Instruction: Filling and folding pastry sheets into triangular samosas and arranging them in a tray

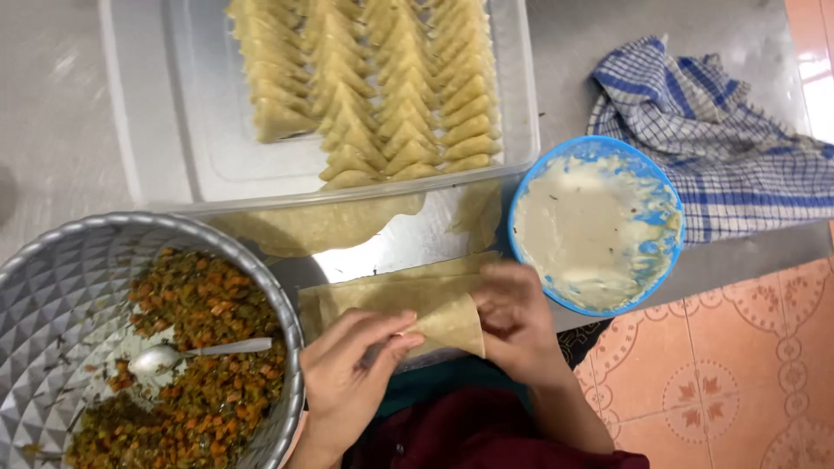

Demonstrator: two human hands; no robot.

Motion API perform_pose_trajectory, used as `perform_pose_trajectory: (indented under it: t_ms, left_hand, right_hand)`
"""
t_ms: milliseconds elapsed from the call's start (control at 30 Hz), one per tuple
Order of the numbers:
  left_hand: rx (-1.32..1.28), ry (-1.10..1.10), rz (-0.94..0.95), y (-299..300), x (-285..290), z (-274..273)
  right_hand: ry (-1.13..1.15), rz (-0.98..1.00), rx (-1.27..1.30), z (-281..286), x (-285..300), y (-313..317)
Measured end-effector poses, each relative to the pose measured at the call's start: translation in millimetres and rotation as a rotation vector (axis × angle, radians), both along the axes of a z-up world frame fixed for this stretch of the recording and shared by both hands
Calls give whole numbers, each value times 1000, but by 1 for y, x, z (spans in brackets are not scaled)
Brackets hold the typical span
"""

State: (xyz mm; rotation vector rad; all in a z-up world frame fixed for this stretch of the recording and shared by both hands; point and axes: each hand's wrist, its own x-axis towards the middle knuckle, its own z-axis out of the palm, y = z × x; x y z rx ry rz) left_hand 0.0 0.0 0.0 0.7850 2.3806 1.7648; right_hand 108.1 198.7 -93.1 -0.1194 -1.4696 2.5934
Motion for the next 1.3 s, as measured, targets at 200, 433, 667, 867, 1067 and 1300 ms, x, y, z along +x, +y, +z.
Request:
perform_pose_trajectory:
  t_ms: [200, 433, 667, 867, 1067, 1300]
  left_hand:
    - [-196, 42, -406, -14, 7, -9]
    - [-64, 178, -531, -50, 11, 15]
    - [-42, -467, -558, -86, 39, 7]
    - [-106, -392, -577, -109, 62, -18]
    - [49, -104, -149, -173, 67, 5]
    - [536, -464, 306, -239, 64, -1]
  right_hand:
    - [218, -452, 1152, 30, -8, -12]
    - [45, 137, 570, 38, 18, 12]
    - [574, 651, 1288, 141, -24, -14]
    - [374, 1247, 1220, 151, -108, -103]
    - [705, 630, 1988, 74, -161, -179]
    - [521, 922, 1749, 96, -177, -215]
